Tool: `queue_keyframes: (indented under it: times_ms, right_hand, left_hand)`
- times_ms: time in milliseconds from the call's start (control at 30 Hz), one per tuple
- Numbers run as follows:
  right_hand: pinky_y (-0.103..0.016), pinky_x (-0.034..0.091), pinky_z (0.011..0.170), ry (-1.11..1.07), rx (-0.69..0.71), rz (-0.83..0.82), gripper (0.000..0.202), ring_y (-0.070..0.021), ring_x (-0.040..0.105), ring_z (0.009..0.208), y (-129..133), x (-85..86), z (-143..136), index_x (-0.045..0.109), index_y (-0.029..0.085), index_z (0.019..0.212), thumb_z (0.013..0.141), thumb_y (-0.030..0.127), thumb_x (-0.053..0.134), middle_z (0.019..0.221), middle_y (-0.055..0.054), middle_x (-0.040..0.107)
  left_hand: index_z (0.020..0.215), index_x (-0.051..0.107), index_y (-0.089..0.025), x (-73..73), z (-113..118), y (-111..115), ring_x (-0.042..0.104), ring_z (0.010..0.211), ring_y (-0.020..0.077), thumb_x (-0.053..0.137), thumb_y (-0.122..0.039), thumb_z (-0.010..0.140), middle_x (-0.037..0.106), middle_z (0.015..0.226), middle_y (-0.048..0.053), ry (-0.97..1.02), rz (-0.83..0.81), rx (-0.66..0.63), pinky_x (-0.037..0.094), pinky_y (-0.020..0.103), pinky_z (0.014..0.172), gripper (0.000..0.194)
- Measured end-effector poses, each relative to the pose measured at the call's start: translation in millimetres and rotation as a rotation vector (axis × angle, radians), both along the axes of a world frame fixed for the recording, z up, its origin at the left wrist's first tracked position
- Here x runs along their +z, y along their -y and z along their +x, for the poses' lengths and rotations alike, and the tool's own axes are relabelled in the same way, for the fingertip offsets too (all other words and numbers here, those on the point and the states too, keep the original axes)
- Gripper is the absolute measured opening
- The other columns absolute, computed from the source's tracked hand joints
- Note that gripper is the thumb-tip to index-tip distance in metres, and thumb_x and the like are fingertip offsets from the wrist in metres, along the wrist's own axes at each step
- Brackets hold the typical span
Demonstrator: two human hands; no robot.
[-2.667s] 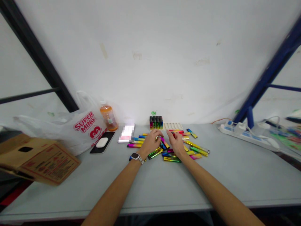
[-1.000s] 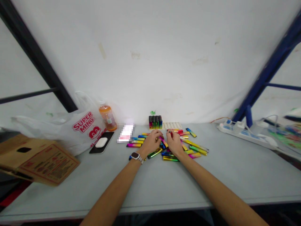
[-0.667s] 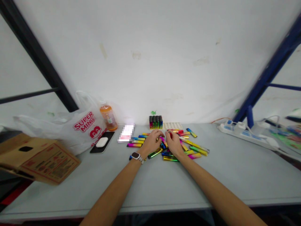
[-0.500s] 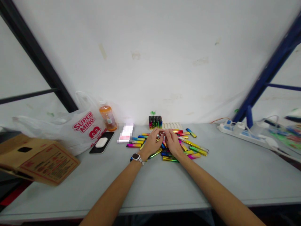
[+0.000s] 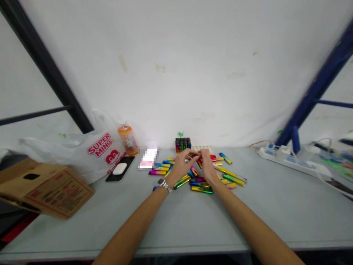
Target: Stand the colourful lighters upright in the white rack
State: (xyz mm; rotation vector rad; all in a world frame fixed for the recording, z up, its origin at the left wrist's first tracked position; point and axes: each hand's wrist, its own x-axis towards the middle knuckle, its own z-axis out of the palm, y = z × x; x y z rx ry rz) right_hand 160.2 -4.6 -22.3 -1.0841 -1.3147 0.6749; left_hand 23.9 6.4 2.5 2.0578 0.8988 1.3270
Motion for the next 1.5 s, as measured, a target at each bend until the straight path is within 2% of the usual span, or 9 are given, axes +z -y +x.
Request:
queue_keyframes:
  times_ms: [67,167,333,467,667,900,1067,1267,1500]
  right_hand:
    - [-0.033,0.044,0.08,0.007,-0.091,0.018,0.049,-0.0202,0.055,0.087,-3.9,7.4,11.5,0.052,0.022,0.093,0.095,0.064,0.027,0.089,-0.004,0.058]
    - [-0.033,0.043,0.082,-0.039,-0.209,-0.012,0.046,-0.0203,0.056,0.089,-11.9,11.9,28.9,0.052,0.022,0.095,0.096,0.06,0.027,0.091,-0.004,0.06]
    - [-0.031,0.043,0.078,-0.102,-0.221,-0.053,0.044,-0.0201,0.059,0.085,-21.6,4.8,39.1,0.053,0.022,0.094,0.094,0.06,0.03,0.087,-0.003,0.062]
    - [-0.031,0.044,0.077,-0.099,-0.184,-0.064,0.043,-0.0197,0.059,0.083,-22.4,1.6,35.2,0.053,0.023,0.093,0.094,0.06,0.03,0.083,-0.002,0.063]
    - [-0.03,0.044,0.075,-0.102,-0.153,-0.071,0.042,-0.0197,0.06,0.082,-22.8,1.1,33.4,0.055,0.023,0.092,0.094,0.058,0.031,0.082,-0.002,0.063]
    - [-0.031,0.045,0.077,-0.089,-0.175,-0.061,0.043,-0.0199,0.06,0.082,-25.7,0.3,36.7,0.056,0.023,0.087,0.094,0.057,0.03,0.082,-0.002,0.063]
    - [-0.031,0.043,0.074,-0.02,-0.186,-0.058,0.034,-0.02,0.058,0.08,-25.2,2.4,40.0,0.056,0.022,0.079,0.091,0.047,0.036,0.08,-0.002,0.063]
    - [-0.03,0.039,0.067,0.227,-0.144,-0.032,0.017,-0.0187,0.053,0.068,-24.2,-2.5,38.9,0.056,0.021,0.076,0.081,0.034,0.047,0.071,-0.001,0.059]
    - [-0.029,0.039,0.07,0.585,-0.034,-0.009,0.01,-0.0179,0.055,0.075,-17.1,-9.6,25.8,0.062,0.019,0.08,0.076,0.021,0.053,0.081,-0.004,0.062]
  left_hand:
    - [0.1,0.065,-0.018,10.4,3.6,-15.7,0.066,0.086,0.0152,0.062,-0.036,0.089,0.07,0.096,0.004,-0.014,0.06,0.036,0.054,0.028,0.08,0.021]
    - [0.098,0.065,-0.017,30.2,11.3,-44.2,0.066,0.085,0.0155,0.063,-0.029,0.088,0.07,0.092,0.004,-0.187,0.123,0.06,0.053,0.027,0.078,0.015]
    - [0.097,0.067,-0.017,54.0,28.3,-81.8,0.065,0.093,0.02,0.06,-0.02,0.087,0.071,0.095,0.007,-0.641,0.229,0.245,0.049,0.033,0.088,0.012]
    - [0.097,0.07,-0.018,55.7,37.9,-102.3,0.065,0.096,0.0221,0.058,-0.02,0.087,0.073,0.098,0.009,-0.894,0.219,0.333,0.047,0.034,0.089,0.016]
    - [0.095,0.073,-0.019,48.9,36.6,-124.0,0.067,0.093,0.0225,0.06,-0.021,0.084,0.075,0.096,0.009,-0.961,0.176,0.359,0.047,0.034,0.087,0.018]
    - [0.094,0.075,-0.019,49.3,34.6,-123.6,0.064,0.094,0.0231,0.056,-0.021,0.086,0.073,0.093,0.01,-0.993,0.185,0.38,0.046,0.035,0.086,0.021]
    - [0.092,0.075,-0.016,44.4,32.4,-112.7,0.053,0.113,0.0276,0.047,-0.02,0.09,0.064,0.111,0.016,-1.055,0.336,0.385,0.041,0.04,0.091,0.029]
    - [0.109,0.069,-0.016,32.8,21.5,-98.4,0.045,0.12,0.0303,0.046,-0.03,0.091,0.056,0.124,0.016,-1.057,0.473,0.397,0.035,0.049,0.097,0.032]
    - [0.128,0.057,-0.014,23.6,15.9,-92.3,0.04,0.13,0.0323,0.043,-0.033,0.093,0.051,0.137,0.019,-1.035,0.471,0.392,0.027,0.054,0.106,0.043]
